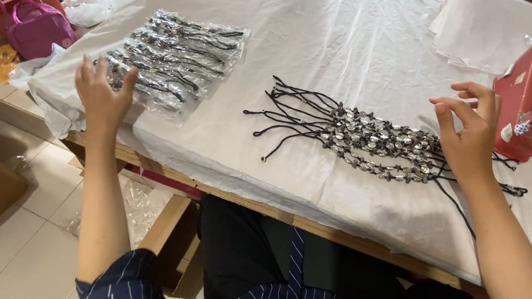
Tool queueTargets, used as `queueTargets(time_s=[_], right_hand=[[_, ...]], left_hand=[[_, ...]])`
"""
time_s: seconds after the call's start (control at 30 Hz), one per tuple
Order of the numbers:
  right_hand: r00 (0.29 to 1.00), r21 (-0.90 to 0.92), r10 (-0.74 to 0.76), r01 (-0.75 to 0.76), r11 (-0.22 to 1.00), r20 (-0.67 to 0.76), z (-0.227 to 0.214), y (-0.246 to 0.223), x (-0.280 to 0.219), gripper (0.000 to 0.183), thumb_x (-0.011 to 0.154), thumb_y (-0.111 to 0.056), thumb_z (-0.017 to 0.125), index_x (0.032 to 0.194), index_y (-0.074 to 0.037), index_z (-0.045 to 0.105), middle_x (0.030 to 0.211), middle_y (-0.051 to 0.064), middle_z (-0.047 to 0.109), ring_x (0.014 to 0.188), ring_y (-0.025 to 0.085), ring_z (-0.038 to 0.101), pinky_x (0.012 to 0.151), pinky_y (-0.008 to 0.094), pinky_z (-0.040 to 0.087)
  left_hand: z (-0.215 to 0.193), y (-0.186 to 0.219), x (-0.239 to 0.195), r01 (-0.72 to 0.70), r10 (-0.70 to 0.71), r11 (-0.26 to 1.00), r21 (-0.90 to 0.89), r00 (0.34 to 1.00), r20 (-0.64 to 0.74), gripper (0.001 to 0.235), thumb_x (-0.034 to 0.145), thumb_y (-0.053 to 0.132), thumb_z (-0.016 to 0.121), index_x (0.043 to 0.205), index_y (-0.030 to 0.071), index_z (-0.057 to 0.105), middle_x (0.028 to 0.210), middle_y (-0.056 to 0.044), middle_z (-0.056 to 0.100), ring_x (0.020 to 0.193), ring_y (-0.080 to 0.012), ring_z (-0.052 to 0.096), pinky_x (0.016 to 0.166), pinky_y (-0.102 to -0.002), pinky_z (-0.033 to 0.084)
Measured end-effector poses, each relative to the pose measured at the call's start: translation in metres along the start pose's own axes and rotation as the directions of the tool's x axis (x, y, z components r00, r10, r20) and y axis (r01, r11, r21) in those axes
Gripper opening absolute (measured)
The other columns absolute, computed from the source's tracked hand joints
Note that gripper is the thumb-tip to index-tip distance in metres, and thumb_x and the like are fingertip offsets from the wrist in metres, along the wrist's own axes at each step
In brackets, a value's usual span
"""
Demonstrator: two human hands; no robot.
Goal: Untangling, arranging, and preparing decorative necklaces for packaging on an assembly table.
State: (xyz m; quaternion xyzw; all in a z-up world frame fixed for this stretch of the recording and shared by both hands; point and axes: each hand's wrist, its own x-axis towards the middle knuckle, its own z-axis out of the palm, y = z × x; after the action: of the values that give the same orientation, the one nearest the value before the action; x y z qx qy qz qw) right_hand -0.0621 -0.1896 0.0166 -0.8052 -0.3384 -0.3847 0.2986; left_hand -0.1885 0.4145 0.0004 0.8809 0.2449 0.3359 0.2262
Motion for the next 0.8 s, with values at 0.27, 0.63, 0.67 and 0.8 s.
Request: queueTargets(time_s=[0.27,0.63,0.67,0.8], right_hand=[[0.997,0.028,0.023,-0.025,0.999,0.072,0.002,-0.001,0.001,0.029,0.120,-0.022,0.056,0.116,-0.003,0.077,0.131,0.015,0.055,0.122,0.034,0.048,0.100,0.046,0.045],[0.995,-0.010,-0.066,0.068,0.998,0.081,0.017,0.045,-0.007,0.014,0.111,-0.025,0.067,0.108,-0.015,0.077,0.122,0.010,0.058,0.113,0.034,0.054,0.096,0.043,0.046],[0.990,-0.025,-0.059,0.062,0.998,0.128,0.020,0.053,-0.009,0.010,0.107,-0.025,0.070,0.108,-0.017,0.076,0.121,0.009,0.058,0.113,0.033,0.054,0.098,0.043,0.046],[0.965,-0.106,0.012,0.016,0.994,0.261,0.024,0.058,-0.015,0.011,0.099,-0.028,0.075,0.109,-0.022,0.077,0.113,0.006,0.063,0.109,0.032,0.060,0.096,0.047,0.047]], left_hand=[[0.000,0.024,-0.011,0.094,-0.216,0.951,0.294,0.883,0.416,0.122,0.079,0.091,0.017,0.161,0.005,-0.014,0.163,-0.026,-0.023,0.156,-0.0351,-0.018,0.126,-0.046,-0.011],[0.006,0.053,-0.031,0.051,-0.085,0.985,0.165,0.975,0.206,0.129,0.086,0.094,0.033,0.164,-0.002,-0.002,0.162,-0.042,-0.009,0.152,-0.0583,-0.006,0.124,-0.064,-0.008],[0.009,0.057,-0.031,0.048,-0.074,0.988,0.146,0.982,0.175,0.129,0.088,0.093,0.035,0.164,-0.003,-0.004,0.161,-0.042,-0.013,0.151,-0.0596,-0.012,0.123,-0.065,-0.012],[0.010,0.113,-0.046,-0.115,0.106,0.989,0.089,0.990,0.097,0.123,0.095,0.084,0.037,0.164,-0.012,0.006,0.162,-0.045,-0.008,0.149,-0.0574,-0.013,0.119,-0.063,-0.016]])
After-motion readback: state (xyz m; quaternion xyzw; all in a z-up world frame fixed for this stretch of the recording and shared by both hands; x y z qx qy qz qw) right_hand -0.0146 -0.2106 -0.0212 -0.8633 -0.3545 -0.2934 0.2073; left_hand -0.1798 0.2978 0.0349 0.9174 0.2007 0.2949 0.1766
